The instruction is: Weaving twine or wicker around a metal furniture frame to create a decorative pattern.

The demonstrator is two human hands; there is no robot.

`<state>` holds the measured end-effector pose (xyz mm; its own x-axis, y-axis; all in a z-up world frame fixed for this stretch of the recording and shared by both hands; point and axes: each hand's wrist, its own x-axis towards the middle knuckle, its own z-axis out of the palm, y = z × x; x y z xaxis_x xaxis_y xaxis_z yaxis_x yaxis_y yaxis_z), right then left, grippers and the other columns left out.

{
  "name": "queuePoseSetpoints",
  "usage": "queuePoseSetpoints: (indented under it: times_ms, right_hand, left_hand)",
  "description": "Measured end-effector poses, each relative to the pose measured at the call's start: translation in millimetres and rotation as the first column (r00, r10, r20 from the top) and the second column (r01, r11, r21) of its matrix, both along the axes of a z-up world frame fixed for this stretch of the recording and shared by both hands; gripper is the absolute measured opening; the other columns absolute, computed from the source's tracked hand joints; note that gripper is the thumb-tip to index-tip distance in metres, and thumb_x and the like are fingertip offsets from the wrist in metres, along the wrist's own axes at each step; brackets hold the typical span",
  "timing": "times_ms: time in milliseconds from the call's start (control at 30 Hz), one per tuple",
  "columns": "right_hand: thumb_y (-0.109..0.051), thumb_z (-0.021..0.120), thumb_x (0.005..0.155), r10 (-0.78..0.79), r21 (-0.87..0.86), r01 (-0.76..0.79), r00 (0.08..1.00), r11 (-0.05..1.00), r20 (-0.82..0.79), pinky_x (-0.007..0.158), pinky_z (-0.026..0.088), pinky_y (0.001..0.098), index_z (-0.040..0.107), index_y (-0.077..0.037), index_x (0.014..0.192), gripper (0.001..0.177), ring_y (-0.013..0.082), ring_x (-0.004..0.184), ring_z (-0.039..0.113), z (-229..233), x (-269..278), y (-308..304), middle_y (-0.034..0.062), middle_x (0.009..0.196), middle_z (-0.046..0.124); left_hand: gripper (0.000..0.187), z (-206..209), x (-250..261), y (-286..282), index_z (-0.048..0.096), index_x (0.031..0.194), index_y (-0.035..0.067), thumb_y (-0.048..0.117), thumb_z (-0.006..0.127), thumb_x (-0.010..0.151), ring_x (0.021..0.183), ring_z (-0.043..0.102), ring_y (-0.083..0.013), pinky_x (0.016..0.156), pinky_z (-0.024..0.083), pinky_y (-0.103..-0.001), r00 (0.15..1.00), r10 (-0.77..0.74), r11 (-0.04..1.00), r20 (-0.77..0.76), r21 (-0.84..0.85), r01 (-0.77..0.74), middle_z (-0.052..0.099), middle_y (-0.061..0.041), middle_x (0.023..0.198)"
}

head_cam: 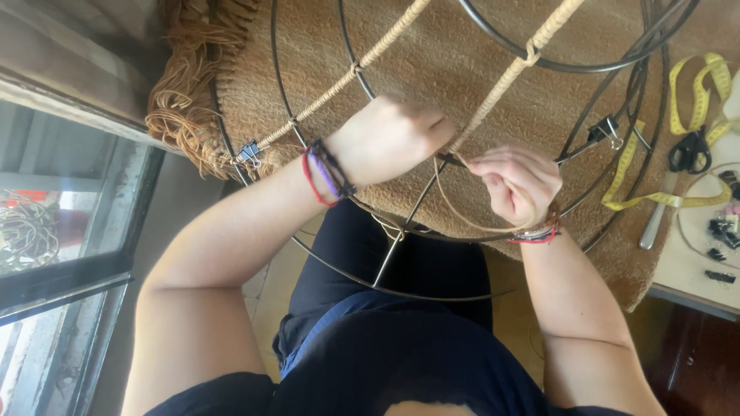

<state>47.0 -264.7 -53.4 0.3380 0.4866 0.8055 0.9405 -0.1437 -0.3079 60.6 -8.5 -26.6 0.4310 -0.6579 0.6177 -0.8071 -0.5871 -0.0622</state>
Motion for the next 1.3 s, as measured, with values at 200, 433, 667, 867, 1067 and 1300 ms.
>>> queuePoseSetpoints:
  times_ms: [200, 433, 667, 867, 1067, 1300]
  right_hand:
    - [-0.027, 0.062, 0.103, 0.124, -0.002, -0.124, 0.992, 0.992, 0.039, 0.076, 0.06, 0.0406, 0.079, 0.0, 0.089, 0.035, 0.0321, 0.08, 0.073, 18, -2, 0, 0.0111, 0.079, 0.074]
    - [-0.029, 0.073, 0.096, 0.288, 0.031, -0.286, 0.954, 0.958, -0.084, 0.074, 0.059, 0.0414, 0.078, -0.001, 0.091, 0.029, 0.031, 0.08, 0.07, 1, 12, -13, 0.0107, 0.078, 0.073]
    - [-0.002, 0.07, 0.099, -0.188, -0.144, 0.142, 0.902, 0.979, -0.389, 0.061, 0.059, 0.0384, 0.069, -0.002, 0.097, 0.002, 0.0323, 0.077, 0.07, 37, -10, 9, 0.0138, 0.084, 0.069]
    - [0.004, 0.057, 0.102, -0.231, -0.309, -0.016, 0.63, 0.951, -0.742, 0.06, 0.061, 0.0325, 0.058, 0.003, 0.107, 0.005, 0.0236, 0.085, 0.07, 49, 9, 5, 0.0169, 0.094, 0.069]
    - [0.001, 0.051, 0.103, -0.154, -0.266, -0.207, 0.439, 0.941, -0.885, 0.046, 0.048, 0.0199, 0.055, 0.0, 0.128, 0.026, 0.0151, 0.061, 0.067, 72, 12, 10, 0.0132, 0.1, 0.072]
    - [0.006, 0.062, 0.088, -0.102, -0.262, -0.299, 0.459, 0.918, -0.883, 0.046, 0.051, 0.0207, 0.059, 0.007, 0.103, 0.015, 0.0154, 0.057, 0.066, 73, 14, 11, 0.0182, 0.148, 0.057]
  left_hand:
    - [0.018, 16, -49, -16, 0.068, 0.098, 0.009, 0.025, 0.061, 0.102, 0.09, 0.061, -0.0276, 0.073, 0.052, -0.037, 0.994, -0.106, 0.955, -0.033, -0.281, 0.093, 0.06, -0.008, 0.103]
    - [0.026, -4, -53, -6, 0.07, 0.088, 0.01, 0.031, 0.063, 0.103, 0.108, 0.058, -0.032, 0.086, 0.052, -0.044, 0.937, -0.316, 0.839, -0.148, -0.504, 0.203, 0.061, -0.008, 0.108]
    - [0.045, 25, -63, 20, 0.053, 0.061, 0.011, 0.018, 0.056, 0.105, 0.053, 0.057, -0.0255, 0.056, 0.048, -0.034, 0.602, -0.663, 0.675, -0.445, -0.703, 0.224, 0.049, -0.001, 0.057]
    - [0.014, 68, -34, 21, 0.065, 0.103, -0.001, 0.007, 0.066, 0.092, 0.068, 0.073, -0.0305, 0.059, 0.064, -0.037, 0.8, 0.054, 0.997, -0.597, -0.019, -0.081, 0.066, -0.018, 0.091]
    - [0.034, 83, 33, 20, 0.079, 0.08, 0.015, 0.046, 0.076, 0.093, 0.073, 0.068, -0.0232, 0.081, 0.057, -0.041, 0.71, 0.27, 0.939, -0.65, 0.342, -0.043, 0.071, -0.003, 0.075]
    - [0.047, 54, 64, 4, 0.08, 0.079, 0.017, 0.062, 0.075, 0.091, 0.073, 0.069, -0.0277, 0.084, 0.054, -0.047, 0.768, 0.206, 0.875, -0.607, 0.465, 0.134, 0.074, -0.004, 0.072]
